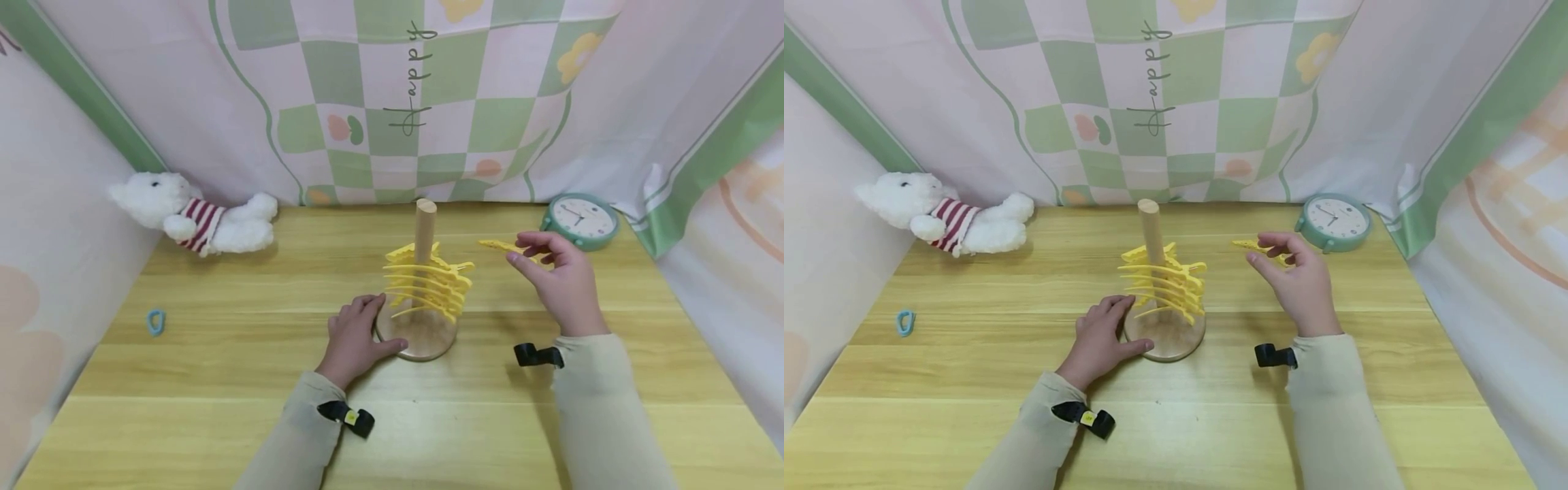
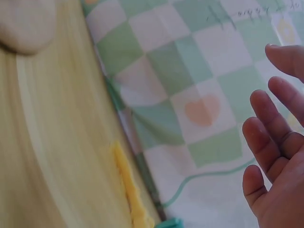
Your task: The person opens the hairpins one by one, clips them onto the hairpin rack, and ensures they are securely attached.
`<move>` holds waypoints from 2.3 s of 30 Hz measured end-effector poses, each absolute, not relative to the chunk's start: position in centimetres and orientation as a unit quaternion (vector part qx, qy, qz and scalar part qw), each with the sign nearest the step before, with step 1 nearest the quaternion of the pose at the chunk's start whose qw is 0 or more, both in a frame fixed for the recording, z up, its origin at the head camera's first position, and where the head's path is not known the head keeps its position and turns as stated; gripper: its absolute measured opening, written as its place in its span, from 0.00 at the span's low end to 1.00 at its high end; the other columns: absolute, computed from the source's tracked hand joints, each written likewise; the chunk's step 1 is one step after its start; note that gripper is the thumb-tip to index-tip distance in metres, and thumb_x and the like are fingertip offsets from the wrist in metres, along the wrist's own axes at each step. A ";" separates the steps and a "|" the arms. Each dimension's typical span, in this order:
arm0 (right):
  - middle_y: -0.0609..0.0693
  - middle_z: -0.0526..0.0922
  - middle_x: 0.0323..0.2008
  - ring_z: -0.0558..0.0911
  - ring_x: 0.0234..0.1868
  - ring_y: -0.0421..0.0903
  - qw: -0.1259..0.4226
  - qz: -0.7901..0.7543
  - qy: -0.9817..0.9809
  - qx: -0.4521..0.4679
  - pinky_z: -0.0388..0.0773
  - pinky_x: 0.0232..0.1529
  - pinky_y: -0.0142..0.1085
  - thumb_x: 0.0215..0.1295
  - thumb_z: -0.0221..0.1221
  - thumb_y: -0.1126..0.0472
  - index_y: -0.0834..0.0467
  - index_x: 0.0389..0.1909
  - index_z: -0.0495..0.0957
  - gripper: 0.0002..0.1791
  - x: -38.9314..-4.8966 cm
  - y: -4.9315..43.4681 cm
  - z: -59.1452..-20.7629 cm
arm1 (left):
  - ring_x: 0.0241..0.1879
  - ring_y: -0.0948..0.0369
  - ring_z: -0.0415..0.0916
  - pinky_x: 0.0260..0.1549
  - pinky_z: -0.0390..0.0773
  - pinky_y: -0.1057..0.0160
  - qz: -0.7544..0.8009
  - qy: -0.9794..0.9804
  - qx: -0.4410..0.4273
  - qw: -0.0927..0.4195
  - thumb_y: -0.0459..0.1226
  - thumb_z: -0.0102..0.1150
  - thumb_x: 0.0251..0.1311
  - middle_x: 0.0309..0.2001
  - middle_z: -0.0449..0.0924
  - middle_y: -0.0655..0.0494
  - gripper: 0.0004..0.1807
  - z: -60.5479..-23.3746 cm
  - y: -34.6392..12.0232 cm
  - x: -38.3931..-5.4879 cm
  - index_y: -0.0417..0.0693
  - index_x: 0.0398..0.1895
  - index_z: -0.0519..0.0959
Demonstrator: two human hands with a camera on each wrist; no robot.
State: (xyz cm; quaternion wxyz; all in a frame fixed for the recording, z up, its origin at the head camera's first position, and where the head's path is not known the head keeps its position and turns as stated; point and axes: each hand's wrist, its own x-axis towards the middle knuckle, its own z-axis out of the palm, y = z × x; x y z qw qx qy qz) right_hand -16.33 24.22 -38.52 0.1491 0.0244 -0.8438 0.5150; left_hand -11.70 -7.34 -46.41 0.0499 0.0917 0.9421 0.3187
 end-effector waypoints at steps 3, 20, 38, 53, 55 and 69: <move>0.45 0.82 0.49 0.76 0.47 0.41 0.142 0.509 -0.849 0.009 0.64 0.47 0.33 0.64 0.68 0.53 0.59 0.55 0.80 0.22 -16.7 24.9 -39.0 | 0.63 0.50 0.64 0.56 0.56 0.46 0.319 0.942 0.091 0.051 0.62 0.73 0.49 0.71 0.65 0.51 0.53 -46.5 -7.3 -11.7 0.51 0.76 0.63; 0.48 0.79 0.58 0.75 0.54 0.46 0.112 0.503 -0.856 -0.038 0.63 0.49 0.33 0.67 0.66 0.53 0.58 0.62 0.76 0.26 -17.8 26.8 -41.2 | 0.64 0.50 0.64 0.57 0.56 0.46 0.321 0.941 0.087 0.059 0.62 0.72 0.49 0.71 0.65 0.50 0.53 -46.4 -7.4 -11.8 0.51 0.76 0.63; 0.59 0.70 0.69 0.74 0.57 0.45 0.047 0.517 -0.849 -0.100 0.72 0.48 0.20 0.70 0.62 0.59 0.60 0.72 0.65 0.32 -19.2 29.3 -45.5 | 0.63 0.50 0.65 0.57 0.56 0.46 0.324 0.941 0.087 0.054 0.61 0.72 0.49 0.71 0.65 0.50 0.53 -46.4 -7.4 -11.7 0.51 0.76 0.63; 0.63 0.75 0.61 0.73 0.54 0.50 -0.002 0.438 -0.895 -0.087 0.70 0.46 0.33 0.69 0.61 0.57 0.61 0.74 0.62 0.35 -21.8 30.5 -45.4 | 0.63 0.49 0.65 0.57 0.57 0.46 0.324 0.941 0.087 0.045 0.62 0.72 0.49 0.70 0.65 0.51 0.53 -46.4 -7.6 -12.0 0.51 0.76 0.64; 0.64 0.74 0.60 0.72 0.54 0.53 -0.016 0.422 -0.903 -0.082 0.69 0.49 0.39 0.70 0.61 0.55 0.62 0.75 0.61 0.36 -22.3 30.8 -45.4 | 0.63 0.49 0.65 0.56 0.57 0.46 0.324 0.941 0.088 0.045 0.62 0.72 0.49 0.70 0.66 0.51 0.53 -46.4 -7.6 -12.0 0.50 0.76 0.64; 0.67 0.72 0.63 0.70 0.58 0.64 -0.080 0.336 -0.938 -0.012 0.64 0.57 0.59 0.65 0.65 0.45 0.62 0.68 0.70 0.37 -23.6 33.3 -45.2 | 0.63 0.49 0.65 0.56 0.57 0.45 0.321 0.941 0.097 0.042 0.63 0.71 0.49 0.70 0.66 0.51 0.53 -47.0 -7.4 -11.9 0.52 0.76 0.63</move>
